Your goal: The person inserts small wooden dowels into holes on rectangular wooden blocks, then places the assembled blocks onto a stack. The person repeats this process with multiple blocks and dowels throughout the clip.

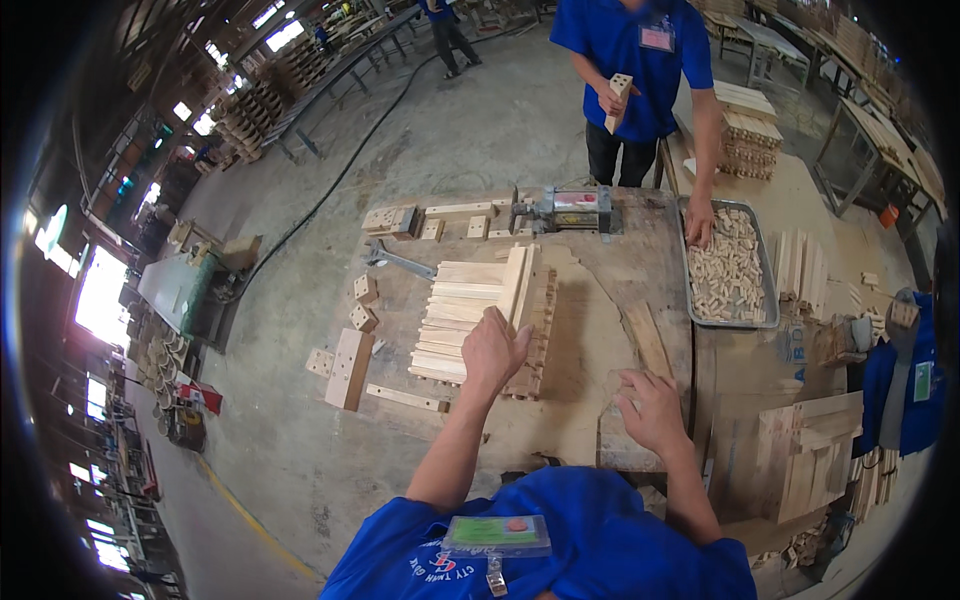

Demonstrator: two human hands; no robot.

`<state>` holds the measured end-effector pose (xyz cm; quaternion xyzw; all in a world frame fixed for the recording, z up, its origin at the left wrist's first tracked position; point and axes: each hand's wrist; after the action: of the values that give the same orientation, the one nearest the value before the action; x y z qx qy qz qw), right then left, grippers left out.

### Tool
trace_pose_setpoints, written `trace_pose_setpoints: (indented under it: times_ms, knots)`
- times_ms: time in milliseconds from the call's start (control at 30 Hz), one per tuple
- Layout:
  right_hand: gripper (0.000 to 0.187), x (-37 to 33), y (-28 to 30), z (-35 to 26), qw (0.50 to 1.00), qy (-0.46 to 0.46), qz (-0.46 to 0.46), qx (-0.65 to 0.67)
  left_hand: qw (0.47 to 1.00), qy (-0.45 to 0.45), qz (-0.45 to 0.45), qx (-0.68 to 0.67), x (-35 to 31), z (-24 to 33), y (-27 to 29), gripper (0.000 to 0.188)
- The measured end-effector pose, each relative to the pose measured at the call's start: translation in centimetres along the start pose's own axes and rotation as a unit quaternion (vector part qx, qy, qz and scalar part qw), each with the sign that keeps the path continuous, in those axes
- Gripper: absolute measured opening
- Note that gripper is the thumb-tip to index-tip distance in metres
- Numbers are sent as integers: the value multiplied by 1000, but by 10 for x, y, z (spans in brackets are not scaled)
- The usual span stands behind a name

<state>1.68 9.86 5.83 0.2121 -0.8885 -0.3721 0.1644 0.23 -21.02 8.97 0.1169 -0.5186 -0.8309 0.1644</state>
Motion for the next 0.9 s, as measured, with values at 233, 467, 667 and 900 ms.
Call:
trace_pose_setpoints:
  times_ms: [233, 467, 667, 900]
  knots:
    - [34, -20, 20, 45, 998, -23, -48, 16, 998, 3, 42, 46, -1, 17, -27, 50]
    - [33, -32, 39, 74, 995, -48, -78, 24, 997, 22, 41, 64, -2, 23, -34, 51]
    - [34, -39, 41, 85, 992, -59, -104, 43, 995, 36, 23, 89, -3, 28, -29, 52]
    - [35, -39, 36, 91, 988, -65, -137, 38, 993, 43, 19, 106, -8, 31, -35, 88]
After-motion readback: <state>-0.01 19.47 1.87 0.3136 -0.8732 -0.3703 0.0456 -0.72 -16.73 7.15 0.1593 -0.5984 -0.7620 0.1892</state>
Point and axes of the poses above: each hand's wrist, its own x-axis towards the middle knuckle, its own y-axis out of the back of the hand, z = x × y, and after that the axes turned 3 degrees about -z, right-handed
